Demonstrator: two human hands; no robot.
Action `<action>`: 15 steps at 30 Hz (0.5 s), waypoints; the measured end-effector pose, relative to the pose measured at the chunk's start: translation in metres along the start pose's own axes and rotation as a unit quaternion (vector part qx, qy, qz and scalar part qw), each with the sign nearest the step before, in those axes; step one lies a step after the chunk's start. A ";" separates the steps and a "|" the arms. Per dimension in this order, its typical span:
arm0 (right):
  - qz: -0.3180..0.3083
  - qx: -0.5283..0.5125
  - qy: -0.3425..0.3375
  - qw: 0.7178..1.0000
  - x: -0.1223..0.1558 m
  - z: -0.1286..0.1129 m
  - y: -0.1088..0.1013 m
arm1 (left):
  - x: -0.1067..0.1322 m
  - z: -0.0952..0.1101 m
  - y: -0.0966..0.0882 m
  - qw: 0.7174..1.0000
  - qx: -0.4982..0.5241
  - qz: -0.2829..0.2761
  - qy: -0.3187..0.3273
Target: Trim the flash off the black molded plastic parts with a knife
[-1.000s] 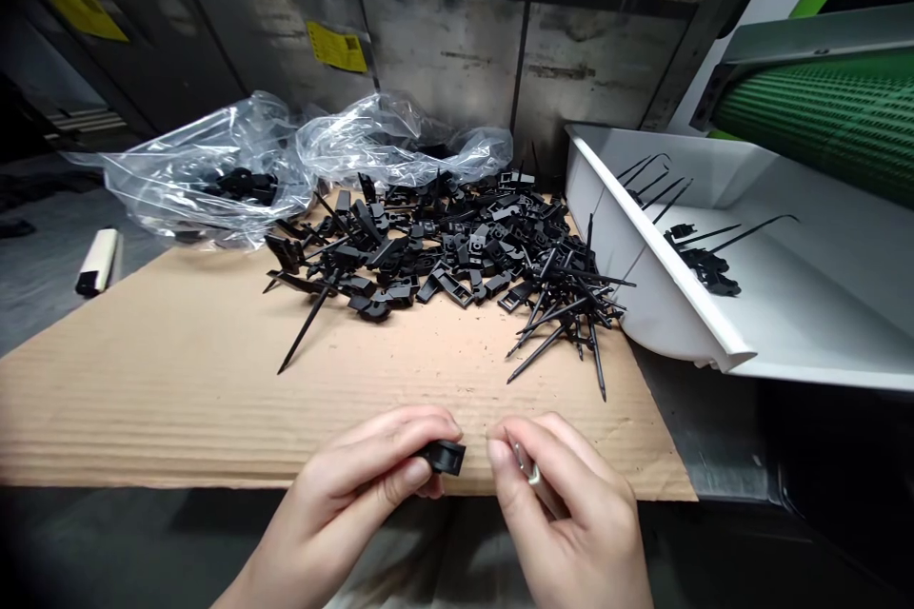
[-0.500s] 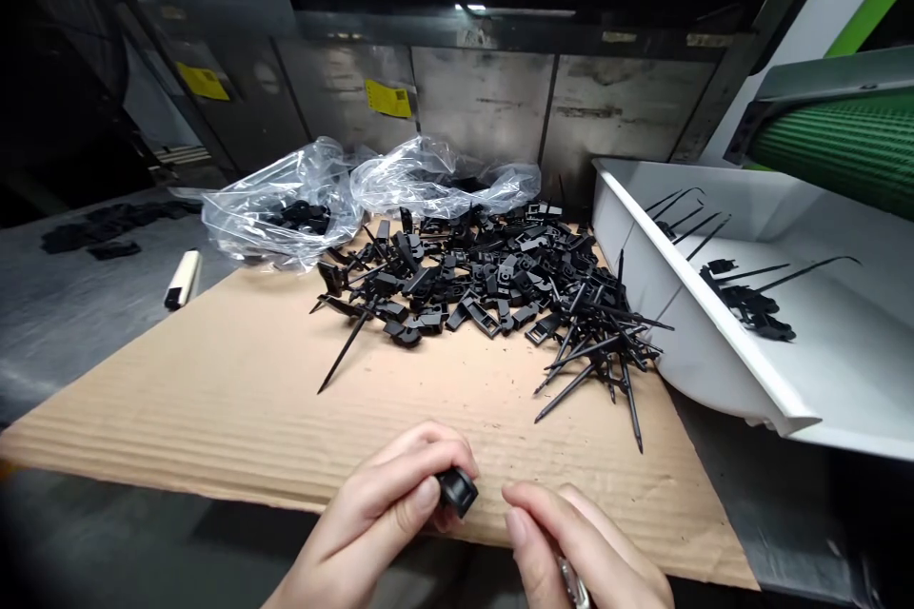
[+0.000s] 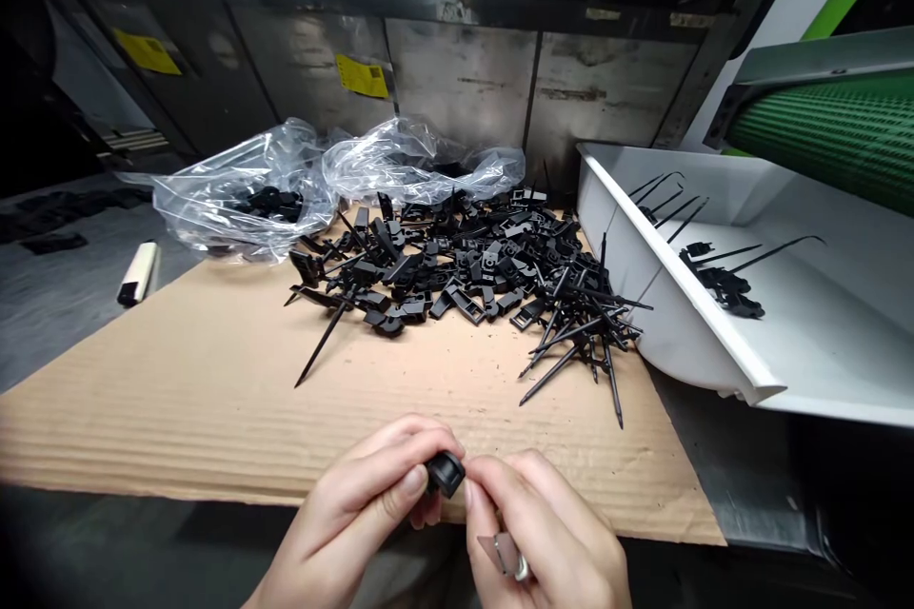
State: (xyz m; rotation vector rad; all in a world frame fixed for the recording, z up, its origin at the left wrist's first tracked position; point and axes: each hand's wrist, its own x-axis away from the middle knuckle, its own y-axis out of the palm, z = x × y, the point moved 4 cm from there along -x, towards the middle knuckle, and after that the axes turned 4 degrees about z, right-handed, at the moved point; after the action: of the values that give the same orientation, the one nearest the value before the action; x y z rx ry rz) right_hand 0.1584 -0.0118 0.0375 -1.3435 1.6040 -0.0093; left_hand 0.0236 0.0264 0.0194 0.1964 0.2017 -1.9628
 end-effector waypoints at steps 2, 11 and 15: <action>-0.011 0.000 0.001 1.000 -0.002 0.002 -0.001 | 0.000 0.001 0.000 1.000 -0.009 -0.002 0.004; 0.056 -0.019 0.130 0.990 -0.004 0.008 -0.004 | -0.002 0.001 -0.001 0.999 0.022 -0.023 -0.041; 0.069 -0.042 0.200 0.976 0.001 0.012 -0.005 | -0.003 -0.001 -0.001 0.999 0.009 -0.027 -0.023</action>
State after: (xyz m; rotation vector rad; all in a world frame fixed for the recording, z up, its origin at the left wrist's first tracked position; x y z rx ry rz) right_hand 0.1704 -0.0075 0.0334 -1.3504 2.0538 -0.1367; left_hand 0.0234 0.0296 0.0186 0.1579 0.1610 -2.0208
